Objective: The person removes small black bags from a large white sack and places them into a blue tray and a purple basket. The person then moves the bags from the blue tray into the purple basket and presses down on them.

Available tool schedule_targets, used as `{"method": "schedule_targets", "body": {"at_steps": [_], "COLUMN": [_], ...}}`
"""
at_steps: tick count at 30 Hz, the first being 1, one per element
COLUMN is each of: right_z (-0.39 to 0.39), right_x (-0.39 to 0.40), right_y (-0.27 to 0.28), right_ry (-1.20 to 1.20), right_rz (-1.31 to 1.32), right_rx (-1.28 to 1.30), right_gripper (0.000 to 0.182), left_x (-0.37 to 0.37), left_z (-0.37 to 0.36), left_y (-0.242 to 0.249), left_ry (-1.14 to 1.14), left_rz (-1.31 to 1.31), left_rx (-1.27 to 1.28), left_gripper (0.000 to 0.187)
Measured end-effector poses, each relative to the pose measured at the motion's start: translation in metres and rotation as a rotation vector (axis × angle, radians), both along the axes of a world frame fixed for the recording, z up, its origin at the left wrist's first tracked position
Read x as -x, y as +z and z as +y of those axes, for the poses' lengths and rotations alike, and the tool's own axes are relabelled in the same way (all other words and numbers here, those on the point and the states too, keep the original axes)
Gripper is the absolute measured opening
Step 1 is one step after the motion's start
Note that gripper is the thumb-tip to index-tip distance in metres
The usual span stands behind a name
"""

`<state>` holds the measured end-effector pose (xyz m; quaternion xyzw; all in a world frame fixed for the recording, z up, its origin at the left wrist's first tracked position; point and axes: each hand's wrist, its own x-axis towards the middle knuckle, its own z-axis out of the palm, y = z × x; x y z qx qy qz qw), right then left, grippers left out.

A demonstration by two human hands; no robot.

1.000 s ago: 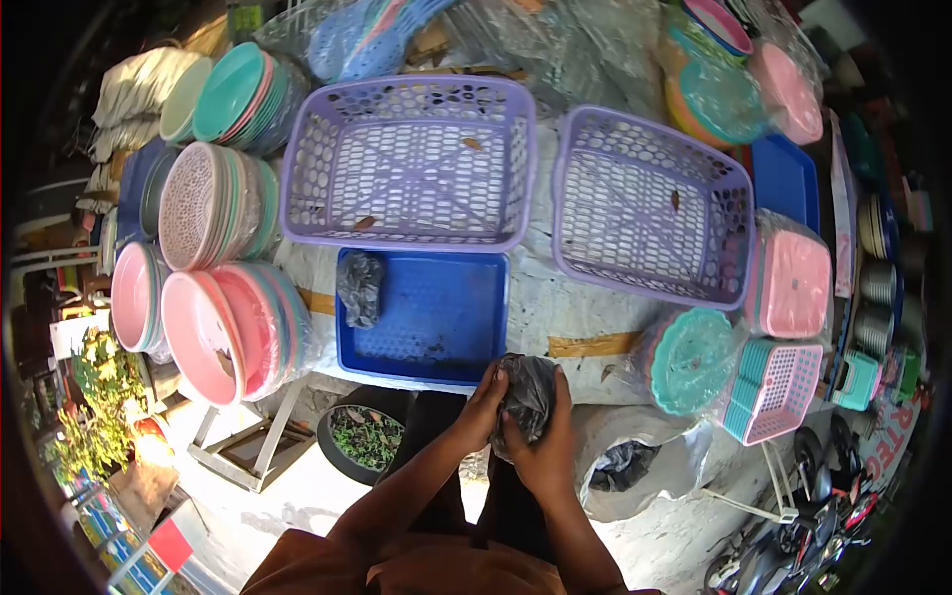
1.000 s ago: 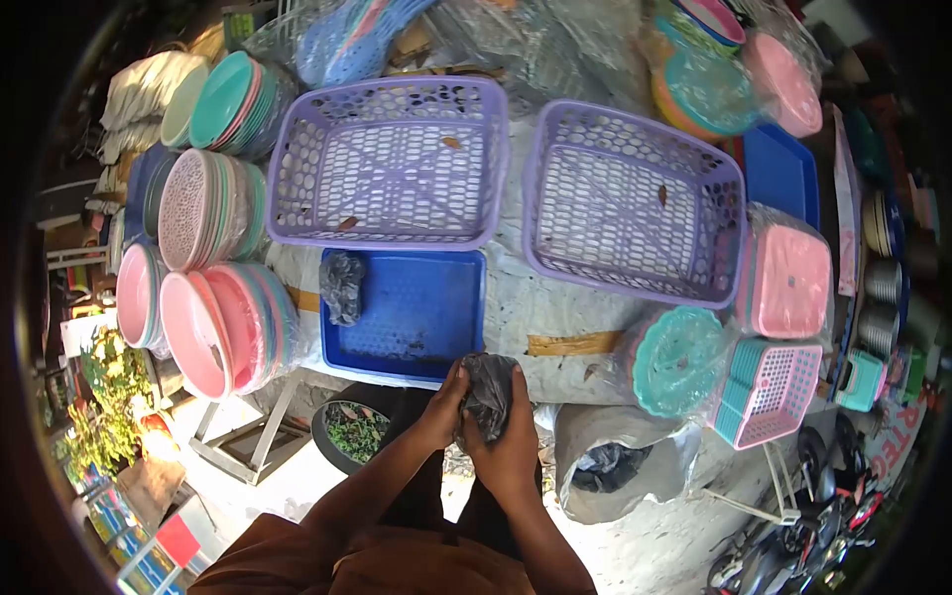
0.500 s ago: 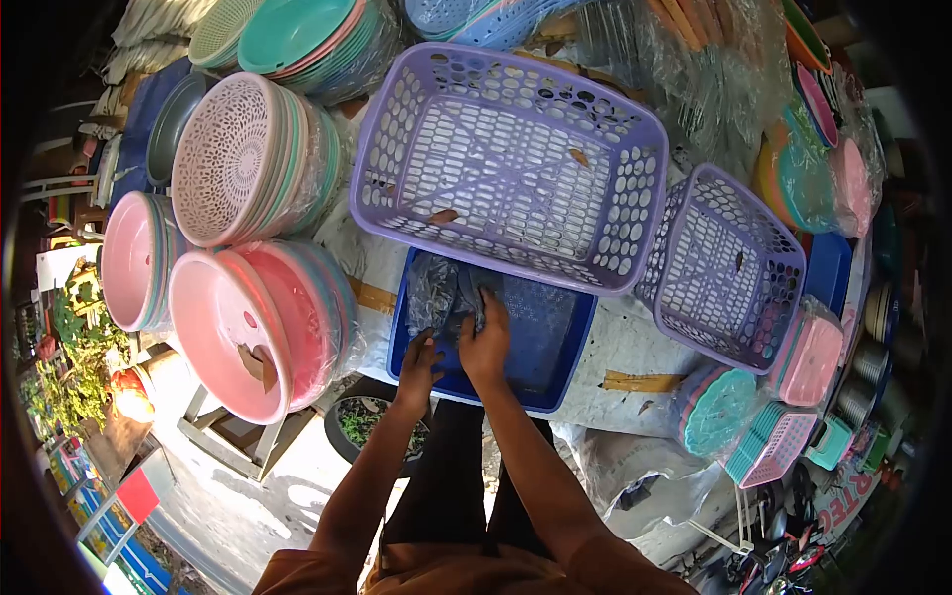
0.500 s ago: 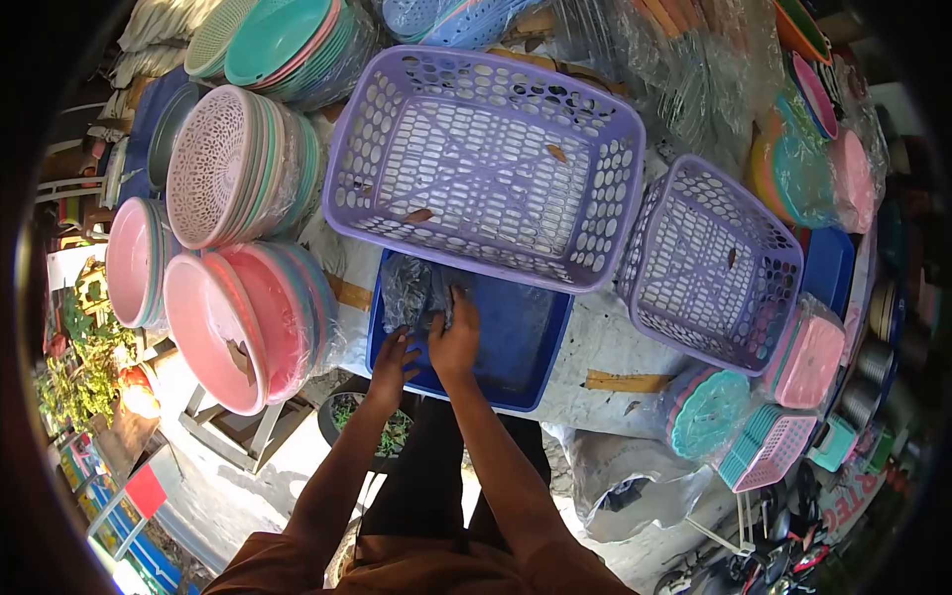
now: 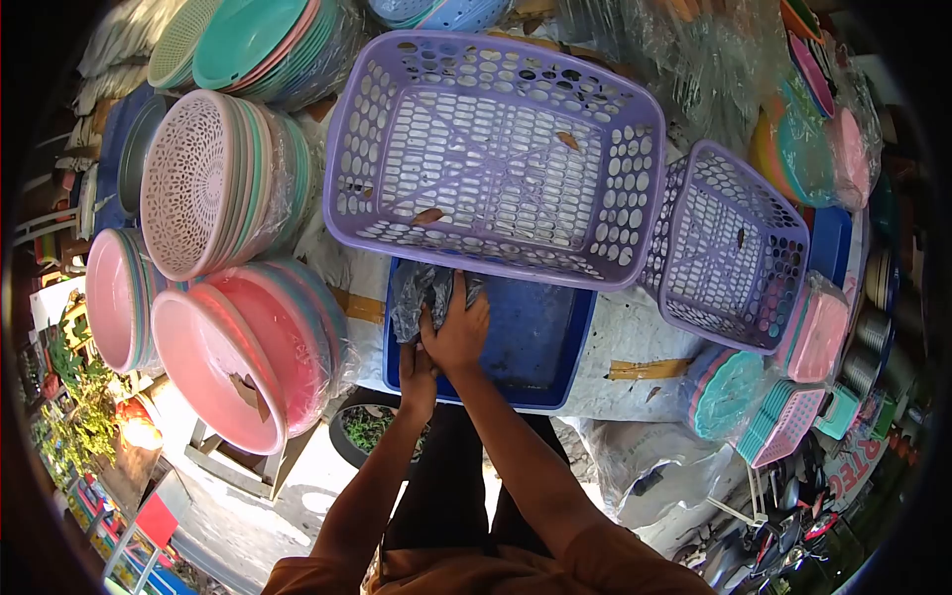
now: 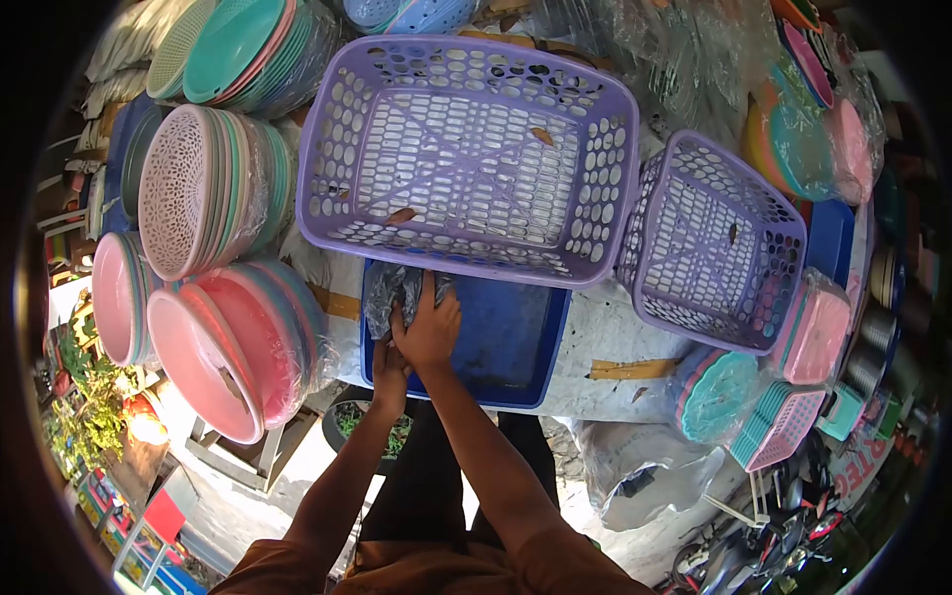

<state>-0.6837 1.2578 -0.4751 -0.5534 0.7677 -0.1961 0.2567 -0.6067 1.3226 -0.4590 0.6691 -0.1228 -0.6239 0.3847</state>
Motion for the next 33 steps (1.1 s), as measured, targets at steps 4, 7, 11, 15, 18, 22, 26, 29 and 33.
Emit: {"method": "schedule_targets", "body": {"at_steps": [4,7,11,15,18,22,26,29,33], "right_z": [-0.005,-0.005,0.035,0.140,0.232,0.347,0.415,0.424,0.397], "right_x": [0.008,0.027,0.086,0.165,0.232,0.310,0.375,0.414,0.447], "right_y": [0.011,0.028,0.067,0.118,0.157,0.166,0.121,0.077,0.038], "right_ry": [0.050,0.139,0.132,0.014,-0.154,-0.483,-0.814,-0.922,-0.937], "right_rz": [-0.139,-0.214,-0.300,-0.406,-0.307,-0.072,-0.010,0.005,-0.080], "right_rx": [-0.062,-0.103,-0.021,0.158,0.217,0.265,0.121,0.059,-0.104], "right_gripper": [0.087,0.088,0.086,0.072,0.050,0.032,0.039,0.050,0.070], "left_x": [0.010,0.005,0.029,0.076,0.140,0.210,0.279,0.319,0.352], "left_z": [-0.003,0.002,0.013,0.053,0.090,0.151,0.196,0.222,0.234], "left_y": [0.005,-0.004,0.005,0.022,0.069,0.071,0.090,0.087,0.076], "left_ry": [0.083,0.027,0.069,-0.283,-0.634,-0.959,-1.352,-1.429,-1.418], "left_rz": [0.031,0.032,-0.237,-0.391,-0.245,0.050,-0.058,-0.205,-0.340], "left_rx": [0.093,0.106,0.057,0.242,0.258,0.387,0.395,0.510,0.531], "left_gripper": [0.041,0.046,0.046,0.045,0.041,0.038,0.045,0.046,0.039]}}
